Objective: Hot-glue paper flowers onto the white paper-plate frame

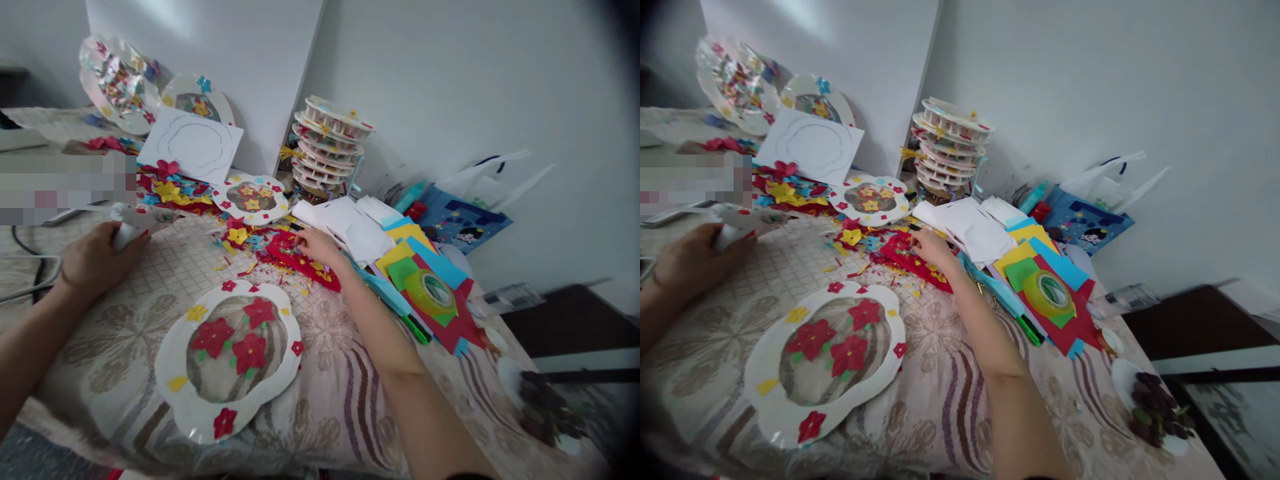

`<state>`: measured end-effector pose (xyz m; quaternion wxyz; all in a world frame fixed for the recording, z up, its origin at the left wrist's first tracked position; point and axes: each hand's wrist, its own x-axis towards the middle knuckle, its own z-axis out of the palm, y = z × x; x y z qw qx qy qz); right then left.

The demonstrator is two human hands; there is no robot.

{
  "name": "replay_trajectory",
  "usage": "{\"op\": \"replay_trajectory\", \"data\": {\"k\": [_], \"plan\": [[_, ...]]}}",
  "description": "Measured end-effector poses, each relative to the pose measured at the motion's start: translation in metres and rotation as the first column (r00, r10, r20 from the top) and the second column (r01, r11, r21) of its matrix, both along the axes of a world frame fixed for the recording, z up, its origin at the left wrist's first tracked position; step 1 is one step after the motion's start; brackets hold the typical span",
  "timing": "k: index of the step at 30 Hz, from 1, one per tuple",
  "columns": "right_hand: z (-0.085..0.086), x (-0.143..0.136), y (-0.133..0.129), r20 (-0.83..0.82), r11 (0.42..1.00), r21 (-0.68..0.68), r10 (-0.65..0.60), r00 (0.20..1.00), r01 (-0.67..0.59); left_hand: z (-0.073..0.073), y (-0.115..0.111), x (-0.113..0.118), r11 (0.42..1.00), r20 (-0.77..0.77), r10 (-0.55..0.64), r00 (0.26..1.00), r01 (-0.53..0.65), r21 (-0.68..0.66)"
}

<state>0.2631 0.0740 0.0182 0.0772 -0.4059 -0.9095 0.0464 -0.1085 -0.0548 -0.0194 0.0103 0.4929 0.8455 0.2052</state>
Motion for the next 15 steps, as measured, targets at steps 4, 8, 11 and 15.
{"op": "replay_trajectory", "data": {"k": [4, 8, 11, 15], "plan": [[-0.0042, -0.0012, 0.0003, 0.011, 1.000, -0.012, 0.002, 1.000, -0.002, 0.0016, -0.0011, 0.0008, 1.000, -0.004, -0.002, 1.000, 0.002, -0.001], [-0.0053, -0.0014, -0.0003, 0.008, 1.000, -0.026, 0.009, 1.000, -0.009, 0.0029, -0.0011, 0.0027, 1.000, -0.012, 0.001, 1.000, -0.002, -0.018], [-0.0048, -0.0007, -0.0006, 0.003, 1.000, -0.008, 0.012, 1.000, -0.012, 0.0030, -0.0003, 0.0035, 1.000, -0.015, 0.005, 1.000, -0.005, -0.025], [-0.0026, 0.0017, 0.0010, -0.016, 1.000, 0.005, 0.021, 1.000, -0.020, 0.0021, 0.0001, 0.0019, 1.000, -0.021, 0.003, 1.000, -0.004, -0.026]]}}
